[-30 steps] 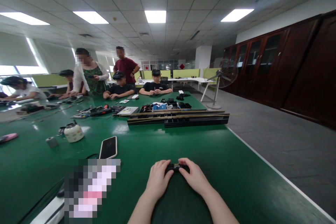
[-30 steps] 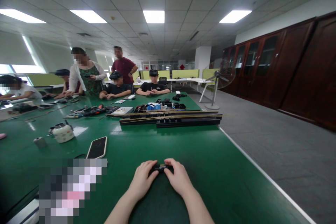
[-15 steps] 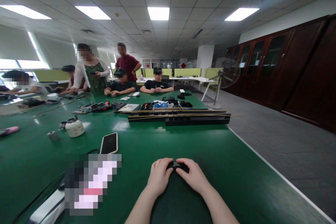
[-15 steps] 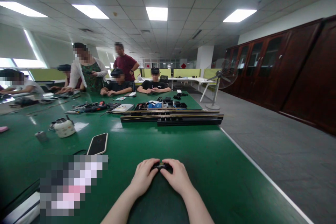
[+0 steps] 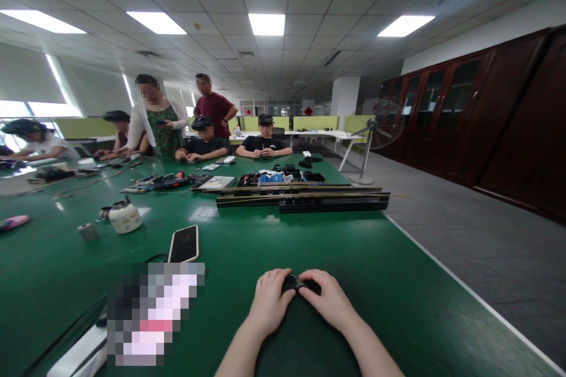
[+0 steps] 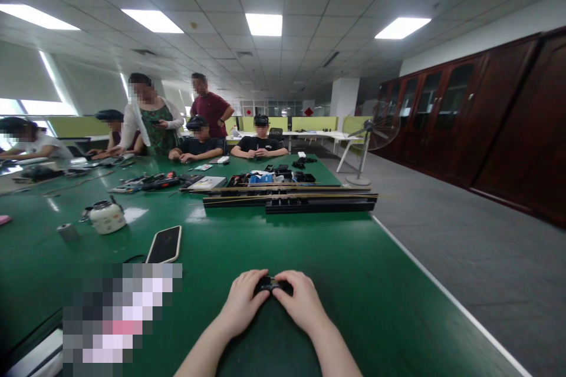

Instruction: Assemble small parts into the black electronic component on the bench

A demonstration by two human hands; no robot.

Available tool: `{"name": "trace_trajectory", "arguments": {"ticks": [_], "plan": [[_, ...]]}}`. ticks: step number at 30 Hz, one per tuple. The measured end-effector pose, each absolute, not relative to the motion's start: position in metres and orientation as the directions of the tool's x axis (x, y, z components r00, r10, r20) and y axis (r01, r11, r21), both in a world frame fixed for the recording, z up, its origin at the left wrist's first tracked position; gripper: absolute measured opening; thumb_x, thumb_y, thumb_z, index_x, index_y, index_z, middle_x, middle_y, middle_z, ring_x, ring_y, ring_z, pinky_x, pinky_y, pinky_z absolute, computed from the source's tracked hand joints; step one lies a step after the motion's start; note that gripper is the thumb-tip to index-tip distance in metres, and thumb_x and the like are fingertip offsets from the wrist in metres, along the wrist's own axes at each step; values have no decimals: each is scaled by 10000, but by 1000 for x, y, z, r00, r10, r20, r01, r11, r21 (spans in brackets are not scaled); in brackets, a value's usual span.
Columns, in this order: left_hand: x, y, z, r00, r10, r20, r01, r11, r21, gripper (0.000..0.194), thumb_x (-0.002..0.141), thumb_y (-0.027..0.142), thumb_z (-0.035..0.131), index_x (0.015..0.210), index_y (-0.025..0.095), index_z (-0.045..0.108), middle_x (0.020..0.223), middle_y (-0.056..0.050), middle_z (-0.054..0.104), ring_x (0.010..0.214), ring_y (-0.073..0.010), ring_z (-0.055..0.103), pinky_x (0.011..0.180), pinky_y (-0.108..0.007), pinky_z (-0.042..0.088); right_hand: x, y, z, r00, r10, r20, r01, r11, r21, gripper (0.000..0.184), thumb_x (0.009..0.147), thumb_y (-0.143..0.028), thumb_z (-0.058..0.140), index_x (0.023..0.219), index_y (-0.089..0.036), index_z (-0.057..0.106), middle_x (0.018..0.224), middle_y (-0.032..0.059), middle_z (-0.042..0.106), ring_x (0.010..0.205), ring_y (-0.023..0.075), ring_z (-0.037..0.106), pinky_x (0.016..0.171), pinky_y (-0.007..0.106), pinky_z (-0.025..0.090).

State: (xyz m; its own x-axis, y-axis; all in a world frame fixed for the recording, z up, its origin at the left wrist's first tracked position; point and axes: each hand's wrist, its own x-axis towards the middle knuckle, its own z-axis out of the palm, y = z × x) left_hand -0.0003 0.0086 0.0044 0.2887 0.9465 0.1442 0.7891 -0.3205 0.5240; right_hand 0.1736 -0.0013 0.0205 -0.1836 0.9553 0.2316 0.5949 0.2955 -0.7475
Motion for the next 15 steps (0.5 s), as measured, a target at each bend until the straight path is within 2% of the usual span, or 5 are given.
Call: {"name": "trace_trajectory", "arguments": {"ticks": [7, 15], "plan": [[1, 7, 6, 273, 950, 151, 800, -312, 513, 440, 792, 336, 495, 1198, 168, 521, 1231, -94, 527, 1162, -251, 428, 995, -369, 305, 173, -2, 19, -167, 962, 215, 588, 272, -762, 182, 730, -264, 577, 893, -250, 656, 981, 27, 675, 961, 221, 583, 887, 347, 414], [-3, 3, 14, 353, 922, 158, 757, -380, 531, 290, 784, 264, 498, 1067, 232, 556, 1147, -42, 574, 1119, -226, 457, 981, -378, 305, 175, -2, 15, -184, 958, 221, 543, 287, -789, 181, 729, -250, 579, 894, -237, 651, 1031, 39, 663, 1000, 216, 573, 926, 355, 401]]}}
